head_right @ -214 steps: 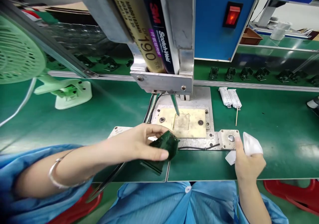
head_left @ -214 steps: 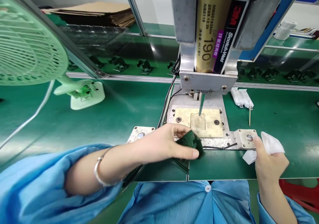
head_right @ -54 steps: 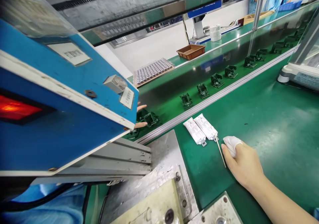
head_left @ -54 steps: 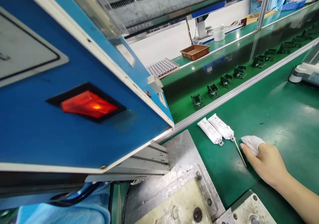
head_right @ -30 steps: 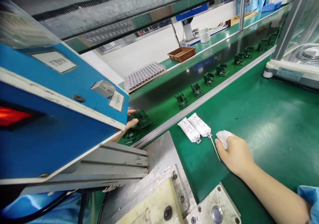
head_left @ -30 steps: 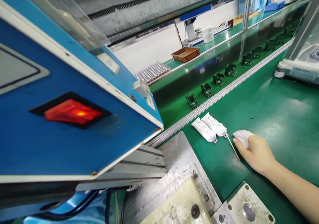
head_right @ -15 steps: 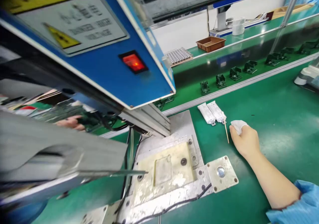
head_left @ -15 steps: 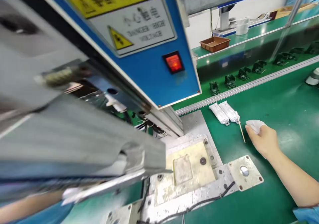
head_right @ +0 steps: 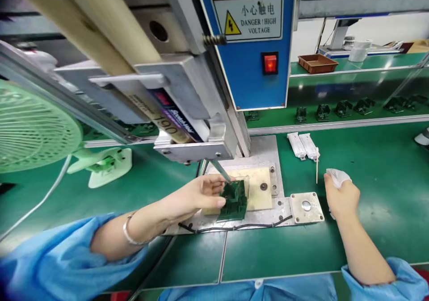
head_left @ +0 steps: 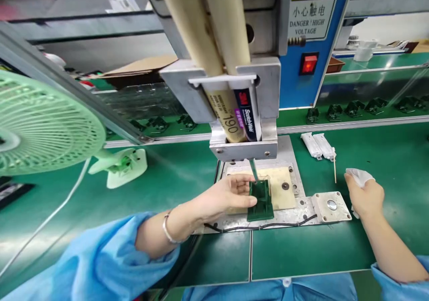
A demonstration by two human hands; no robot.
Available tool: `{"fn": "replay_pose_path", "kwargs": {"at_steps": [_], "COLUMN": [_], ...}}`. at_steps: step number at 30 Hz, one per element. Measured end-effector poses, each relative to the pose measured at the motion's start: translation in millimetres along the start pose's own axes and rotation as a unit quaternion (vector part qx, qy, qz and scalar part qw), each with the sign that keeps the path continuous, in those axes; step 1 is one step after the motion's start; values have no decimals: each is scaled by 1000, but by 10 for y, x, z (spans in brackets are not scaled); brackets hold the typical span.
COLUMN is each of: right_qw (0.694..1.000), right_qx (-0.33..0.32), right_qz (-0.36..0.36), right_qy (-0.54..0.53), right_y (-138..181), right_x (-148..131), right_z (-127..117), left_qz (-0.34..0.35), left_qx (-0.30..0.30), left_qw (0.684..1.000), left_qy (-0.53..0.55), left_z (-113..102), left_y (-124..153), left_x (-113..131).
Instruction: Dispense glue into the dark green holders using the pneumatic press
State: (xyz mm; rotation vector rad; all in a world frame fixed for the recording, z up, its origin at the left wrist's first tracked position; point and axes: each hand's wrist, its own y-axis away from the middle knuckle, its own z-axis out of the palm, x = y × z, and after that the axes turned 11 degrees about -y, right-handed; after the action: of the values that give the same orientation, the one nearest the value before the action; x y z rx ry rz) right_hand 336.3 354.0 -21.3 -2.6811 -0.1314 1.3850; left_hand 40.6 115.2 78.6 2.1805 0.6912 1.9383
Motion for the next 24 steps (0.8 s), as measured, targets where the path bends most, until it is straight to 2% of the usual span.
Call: {"fn": "replay_pose_path", "kwargs": {"at_steps": [2, 4, 7, 9, 12, 13, 17, 19, 21, 24], "right_qw": [998, 996, 989, 977, 961, 959, 951, 949, 948, 953], "right_qx": [24, 28, 19, 3, -38, -58, -154, -181, -192, -180], "right_qz": [58, 78, 91, 100, 96, 92, 84, 86, 93, 98], "right_qy": [1, -36, -119, -190, -257, -263, -255, -246, -236, -224], "right_y": [147, 311, 515, 595, 634, 634, 625, 633, 646, 661], "right_x": [-54, -98, -126, -120, -101, -101, -160, -200, -218, -185], "right_z": [-49, -73, -70, -62, -69, -77, -117, -136, -150, -154], "left_qz": [51, 109, 197, 212, 177, 164, 81, 2, -56, -74], "left_qx": [-7, 6, 52, 69, 76, 96, 259, 271, 255, 277], "left_qw": [998, 991, 959, 933, 918, 918, 926, 943, 958, 957], "left_qy": [-22, -71, -198, -281, -347, -348, -262, -191, -120, -43], "left_z": [-13, -37, -60, -85, -203, -272, -602, -704, -710, -608], "left_y": [-84, -143, -183, -163, -30, 46, 438, 620, 751, 838], "left_x": [-11, -31, -52, -54, -82, -111, -360, -530, -692, -853]}}
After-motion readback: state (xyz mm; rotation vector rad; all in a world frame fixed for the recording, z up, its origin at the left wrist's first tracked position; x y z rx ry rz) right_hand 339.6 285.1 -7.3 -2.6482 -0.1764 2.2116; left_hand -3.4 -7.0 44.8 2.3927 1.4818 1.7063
